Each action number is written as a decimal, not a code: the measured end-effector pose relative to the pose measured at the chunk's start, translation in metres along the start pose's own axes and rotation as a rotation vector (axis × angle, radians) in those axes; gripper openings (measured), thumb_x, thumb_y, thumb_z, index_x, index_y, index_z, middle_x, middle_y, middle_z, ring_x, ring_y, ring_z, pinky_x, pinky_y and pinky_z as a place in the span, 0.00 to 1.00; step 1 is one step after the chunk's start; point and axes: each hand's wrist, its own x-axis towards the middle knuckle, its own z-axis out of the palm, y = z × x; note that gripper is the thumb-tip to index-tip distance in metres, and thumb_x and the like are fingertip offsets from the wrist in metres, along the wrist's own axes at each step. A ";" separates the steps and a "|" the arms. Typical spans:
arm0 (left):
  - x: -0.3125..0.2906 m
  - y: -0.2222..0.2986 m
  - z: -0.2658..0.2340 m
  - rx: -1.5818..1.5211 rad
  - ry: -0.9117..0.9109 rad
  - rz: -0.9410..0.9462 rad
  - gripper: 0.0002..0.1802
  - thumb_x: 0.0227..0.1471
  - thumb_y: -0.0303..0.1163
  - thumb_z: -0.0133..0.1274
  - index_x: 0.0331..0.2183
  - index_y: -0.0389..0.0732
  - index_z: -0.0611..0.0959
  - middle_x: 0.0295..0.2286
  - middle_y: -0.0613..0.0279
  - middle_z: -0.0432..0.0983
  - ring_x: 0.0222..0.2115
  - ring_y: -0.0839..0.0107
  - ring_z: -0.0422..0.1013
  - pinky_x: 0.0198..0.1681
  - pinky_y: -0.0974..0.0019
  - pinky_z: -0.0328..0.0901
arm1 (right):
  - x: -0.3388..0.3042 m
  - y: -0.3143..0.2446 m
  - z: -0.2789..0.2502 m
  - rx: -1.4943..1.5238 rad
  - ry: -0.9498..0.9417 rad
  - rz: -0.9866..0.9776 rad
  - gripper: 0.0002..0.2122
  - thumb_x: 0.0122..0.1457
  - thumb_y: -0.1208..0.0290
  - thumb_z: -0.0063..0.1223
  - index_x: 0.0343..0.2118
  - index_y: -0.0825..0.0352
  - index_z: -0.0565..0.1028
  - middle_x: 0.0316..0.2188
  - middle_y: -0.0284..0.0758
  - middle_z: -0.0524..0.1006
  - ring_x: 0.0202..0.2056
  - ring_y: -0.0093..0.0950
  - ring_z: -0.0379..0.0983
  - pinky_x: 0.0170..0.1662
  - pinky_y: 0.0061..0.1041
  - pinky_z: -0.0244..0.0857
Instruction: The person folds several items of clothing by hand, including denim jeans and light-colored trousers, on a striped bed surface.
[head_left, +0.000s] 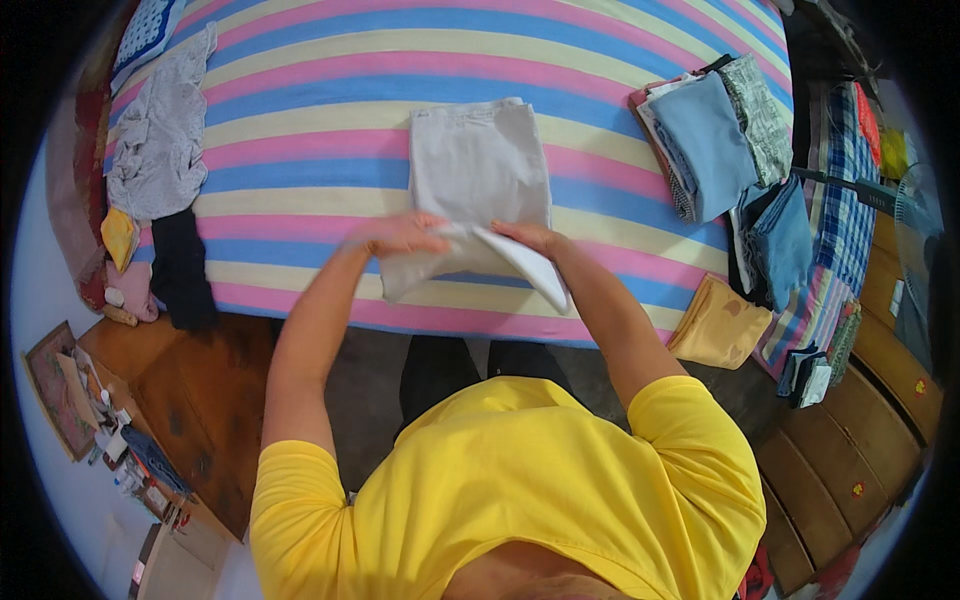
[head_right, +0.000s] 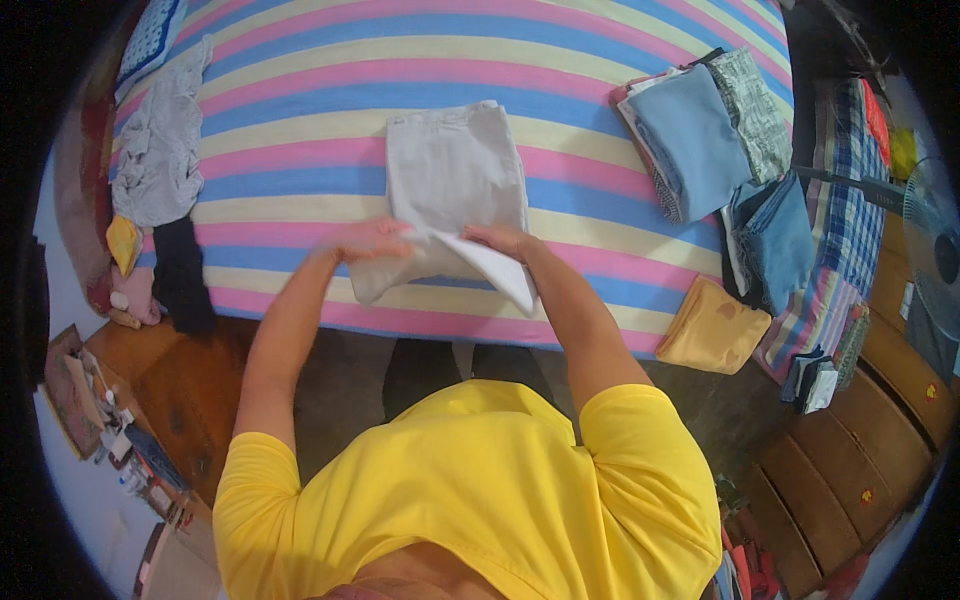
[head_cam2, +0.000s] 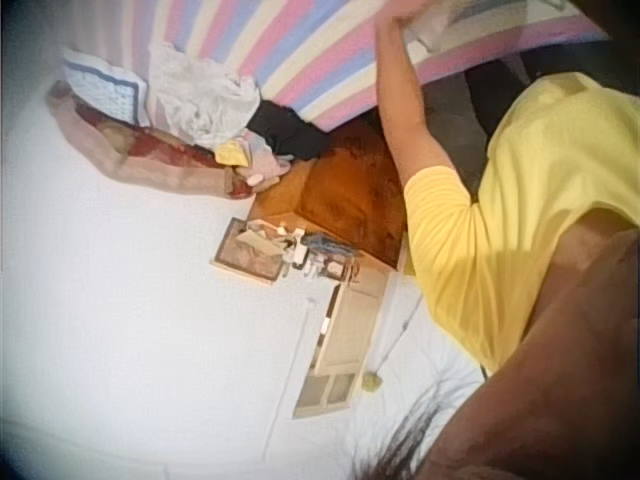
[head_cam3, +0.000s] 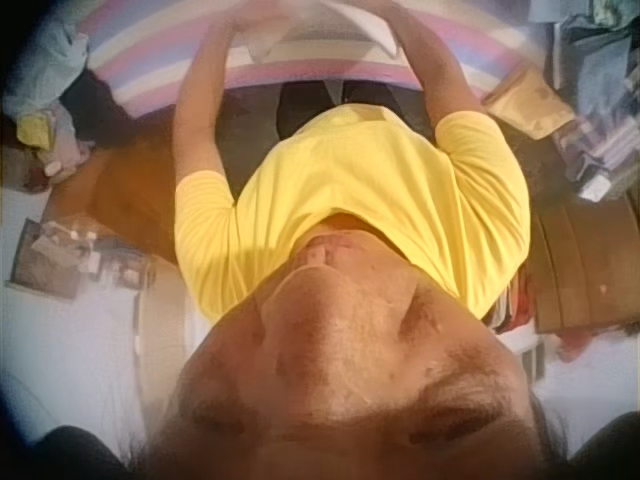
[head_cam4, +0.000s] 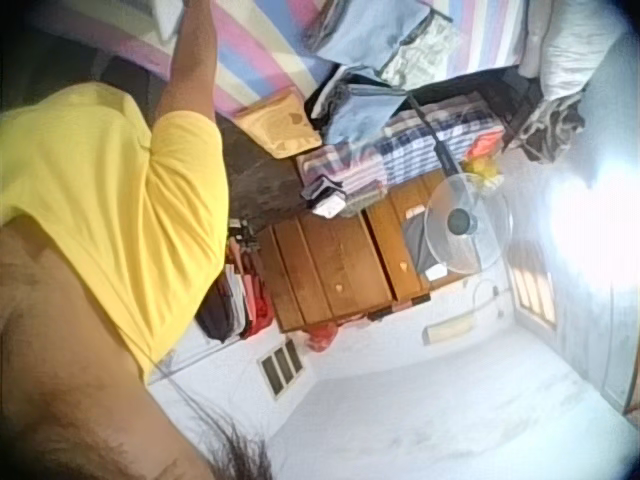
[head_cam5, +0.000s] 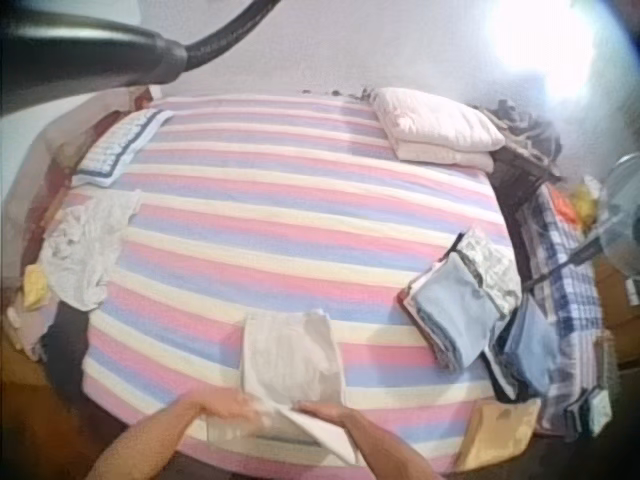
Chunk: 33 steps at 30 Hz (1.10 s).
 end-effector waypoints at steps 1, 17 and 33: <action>0.003 0.027 -0.019 -0.221 0.006 -0.094 0.22 0.44 0.40 0.54 0.39 0.37 0.74 0.32 0.63 0.74 0.31 0.77 0.69 0.35 0.69 0.65 | -0.006 0.002 -0.004 -0.040 0.036 0.065 0.25 0.55 0.46 0.39 0.46 0.61 0.68 0.43 0.31 0.71 0.40 0.23 0.69 0.39 0.24 0.63; 0.023 -0.105 -0.029 -1.226 0.310 -0.039 0.25 0.49 0.43 0.48 0.46 0.37 0.69 0.41 0.55 0.70 0.43 0.65 0.67 0.47 0.62 0.61 | -0.048 0.009 -0.019 -0.106 0.121 -0.658 0.31 0.48 0.65 0.50 0.56 0.58 0.53 0.48 0.37 0.65 0.49 0.33 0.62 0.50 0.29 0.57; 0.044 -0.080 -0.034 -1.240 0.433 -0.078 0.36 0.45 0.45 0.53 0.53 0.44 0.59 0.49 0.57 0.61 0.50 0.63 0.59 0.51 0.50 0.55 | -0.027 -0.022 -0.029 0.101 0.913 -0.581 0.26 0.48 0.58 0.55 0.46 0.68 0.63 0.39 0.37 0.70 0.38 0.28 0.68 0.38 0.26 0.65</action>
